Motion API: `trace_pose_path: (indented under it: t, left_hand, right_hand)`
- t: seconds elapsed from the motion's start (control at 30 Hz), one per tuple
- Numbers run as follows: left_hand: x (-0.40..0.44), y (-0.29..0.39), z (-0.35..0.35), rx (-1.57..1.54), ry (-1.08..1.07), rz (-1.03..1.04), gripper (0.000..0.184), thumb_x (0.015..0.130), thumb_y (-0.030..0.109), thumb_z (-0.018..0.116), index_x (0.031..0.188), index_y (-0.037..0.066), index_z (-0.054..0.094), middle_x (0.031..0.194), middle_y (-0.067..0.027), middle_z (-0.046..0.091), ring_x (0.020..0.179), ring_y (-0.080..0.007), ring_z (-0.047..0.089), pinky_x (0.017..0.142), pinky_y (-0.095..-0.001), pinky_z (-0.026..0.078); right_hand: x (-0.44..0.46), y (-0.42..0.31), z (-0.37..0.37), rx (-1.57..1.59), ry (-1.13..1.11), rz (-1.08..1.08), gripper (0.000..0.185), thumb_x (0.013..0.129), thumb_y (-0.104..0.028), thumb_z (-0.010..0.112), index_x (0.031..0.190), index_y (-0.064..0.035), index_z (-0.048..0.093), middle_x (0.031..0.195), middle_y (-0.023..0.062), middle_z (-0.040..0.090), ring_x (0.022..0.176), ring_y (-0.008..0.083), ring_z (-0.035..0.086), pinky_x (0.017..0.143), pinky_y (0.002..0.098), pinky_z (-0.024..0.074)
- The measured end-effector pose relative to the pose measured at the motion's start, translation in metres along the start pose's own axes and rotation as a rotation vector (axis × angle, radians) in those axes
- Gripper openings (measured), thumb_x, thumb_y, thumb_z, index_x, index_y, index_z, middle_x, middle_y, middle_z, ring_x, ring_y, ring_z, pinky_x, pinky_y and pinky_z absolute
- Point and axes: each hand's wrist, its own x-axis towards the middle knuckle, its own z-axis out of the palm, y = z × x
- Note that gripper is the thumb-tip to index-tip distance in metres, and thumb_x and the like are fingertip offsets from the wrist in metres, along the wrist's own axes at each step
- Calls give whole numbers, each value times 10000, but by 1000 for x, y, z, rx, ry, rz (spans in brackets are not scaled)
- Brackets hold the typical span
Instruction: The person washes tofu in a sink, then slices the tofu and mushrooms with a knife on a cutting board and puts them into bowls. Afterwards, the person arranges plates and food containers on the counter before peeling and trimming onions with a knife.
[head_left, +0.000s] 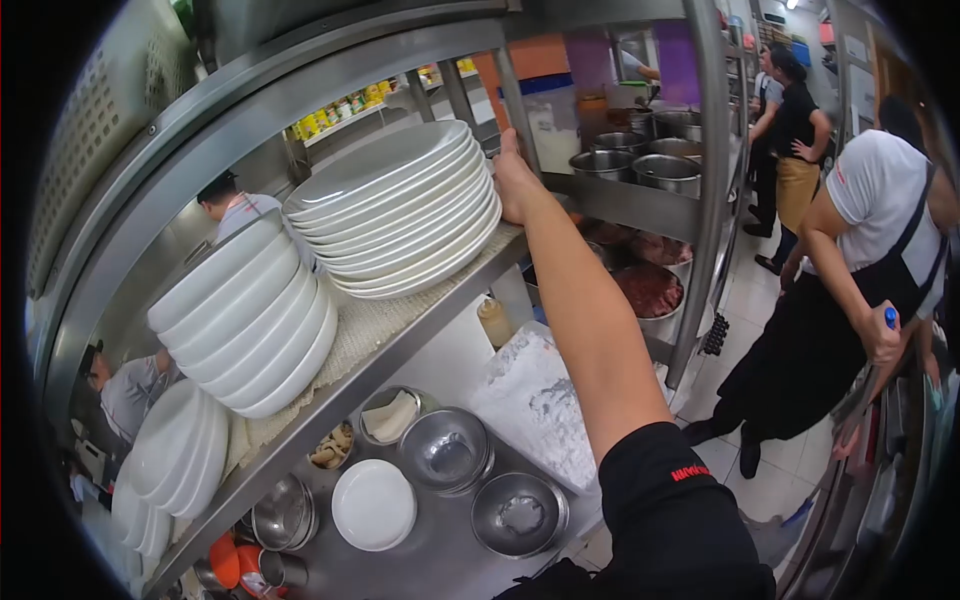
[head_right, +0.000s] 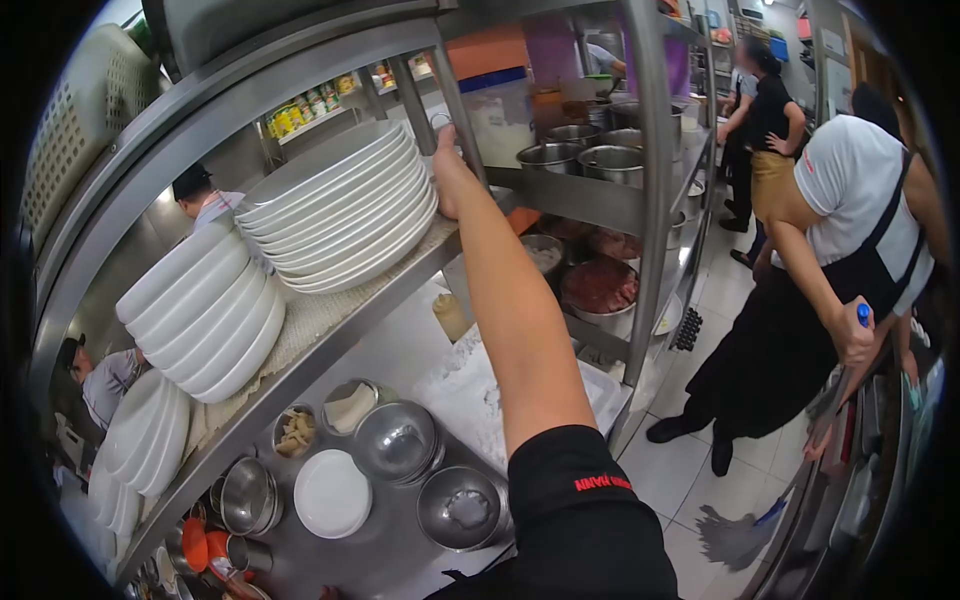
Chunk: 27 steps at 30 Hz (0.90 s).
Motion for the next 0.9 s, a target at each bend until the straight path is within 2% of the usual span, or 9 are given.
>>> trace_pose_path:
  t: [0.13,0.2,0.27,0.3,0.37,0.53,0.63,0.73,0.9]
  left_hand:
    - [4,-1,-1,-12,45,55,818,899,551,570,1478,11,362,1502,-250,371,1331,-388,446,1073,-413,403]
    - [6,-5,8,-228,153,0,677,833,505,676,1327,66,528,1396,-190,511,1317,-372,469,1076,-430,404]
    - [-7,3,-2,-228,139,10,611,811,400,689,1327,110,540,1298,-148,573,1148,-339,588,949,-418,494]
    - [-11,-2,15,-248,352,116,560,835,372,678,1317,120,546,1297,-154,570,1125,-341,597,929,-416,499]
    - [-36,9,9,-368,331,114,579,854,365,679,1339,89,523,1345,-158,549,1177,-361,571,959,-428,490]
    - [-137,-20,25,-648,314,146,638,903,425,661,1418,98,475,1310,-184,589,1154,-371,595,967,-418,484]
    - [-223,-67,40,-778,276,58,663,909,466,649,1435,107,469,1258,-198,622,1114,-366,621,945,-406,496]
    - [-291,-126,118,-882,377,-133,676,893,507,650,1420,112,495,1265,-217,617,1120,-360,621,950,-398,493]
    - [-419,-205,172,-1001,212,-545,704,873,529,664,1414,109,504,1319,-213,592,1184,-370,591,995,-399,472]
  right_hand:
    - [-52,10,-38,-141,-51,-234,966,939,-756,205,1344,83,463,1262,198,559,1105,263,580,980,389,464]
    - [-88,6,-51,237,-195,-412,830,976,-689,264,1158,46,604,1054,127,645,1002,251,600,939,395,480]
    - [-147,2,-39,194,-29,-430,676,1018,-560,336,1198,43,584,1142,165,649,1125,283,593,1004,406,459]
    - [-131,2,-75,217,-233,-443,637,1026,-517,364,1251,49,551,1229,189,612,1208,297,548,1079,422,398]
    - [-160,4,-44,177,64,-565,560,1057,-410,350,1307,61,519,1356,205,549,1288,310,493,1122,435,348]
    - [-282,56,41,-277,-373,-884,555,1075,-349,280,1390,81,431,1498,235,395,1438,314,323,1215,417,196]
    - [-358,92,102,-212,-713,-673,483,1063,-287,314,1333,70,496,1414,207,499,1291,275,499,1139,397,328]
    - [-420,170,179,-313,-729,-768,408,1046,-282,390,1159,53,595,1175,162,618,930,182,594,909,323,441]
    - [-523,273,324,-596,-973,-784,208,983,-135,514,983,44,621,1007,130,612,781,155,569,770,277,452]
